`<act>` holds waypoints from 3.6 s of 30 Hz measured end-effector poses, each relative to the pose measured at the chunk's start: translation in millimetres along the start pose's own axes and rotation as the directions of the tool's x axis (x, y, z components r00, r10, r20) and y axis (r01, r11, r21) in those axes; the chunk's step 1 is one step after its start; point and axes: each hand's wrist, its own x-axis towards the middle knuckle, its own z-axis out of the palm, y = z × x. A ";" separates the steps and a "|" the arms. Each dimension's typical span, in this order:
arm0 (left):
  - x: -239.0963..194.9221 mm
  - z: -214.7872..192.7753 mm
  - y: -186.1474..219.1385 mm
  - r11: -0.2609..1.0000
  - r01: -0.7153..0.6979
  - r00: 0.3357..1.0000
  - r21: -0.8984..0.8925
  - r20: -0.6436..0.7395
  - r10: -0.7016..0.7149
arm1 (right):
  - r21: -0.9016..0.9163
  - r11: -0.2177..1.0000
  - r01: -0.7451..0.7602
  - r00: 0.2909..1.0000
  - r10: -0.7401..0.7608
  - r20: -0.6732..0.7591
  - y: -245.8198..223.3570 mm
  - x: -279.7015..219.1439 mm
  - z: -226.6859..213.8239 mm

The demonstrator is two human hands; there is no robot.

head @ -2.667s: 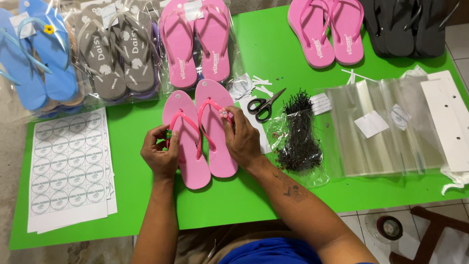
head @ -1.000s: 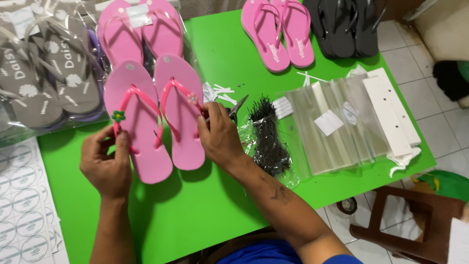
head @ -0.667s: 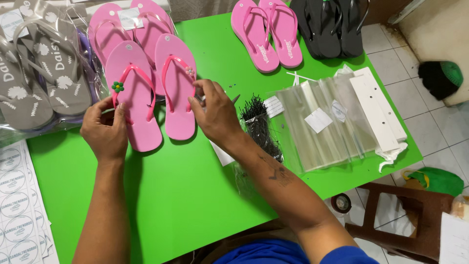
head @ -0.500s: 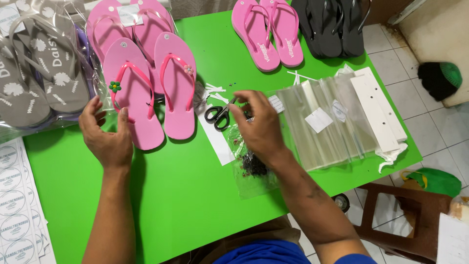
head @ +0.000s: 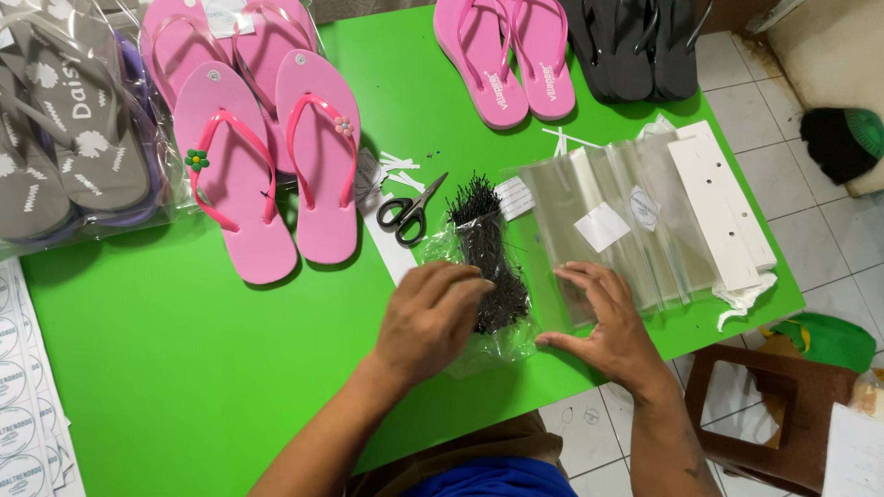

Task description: The person places flip-flops into clear plastic bags with cardboard inserts, secures them with zip ties, and applies round stickers to the packaging. They handle multiple pairs of flip-flops in different colors, arranging the finished packages on a green table.

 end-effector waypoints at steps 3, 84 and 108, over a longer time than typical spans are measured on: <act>9.1 29.0 13.2 0.993 -0.093 0.988 -0.075 0.120 0.101 | 0.141 0.989 -0.050 0.995 0.038 0.089 5.6 -5.4 -7.9; -125.9 -99.2 -32.5 0.682 0.480 0.794 0.552 0.057 -0.605 | 0.456 0.833 -0.313 0.826 0.002 0.564 -195.7 57.4 113.4; -108.5 -157.8 -131.7 0.396 0.791 0.588 0.466 -0.399 -0.704 | 0.515 0.832 -0.207 0.900 -0.044 0.433 -186.3 49.4 114.6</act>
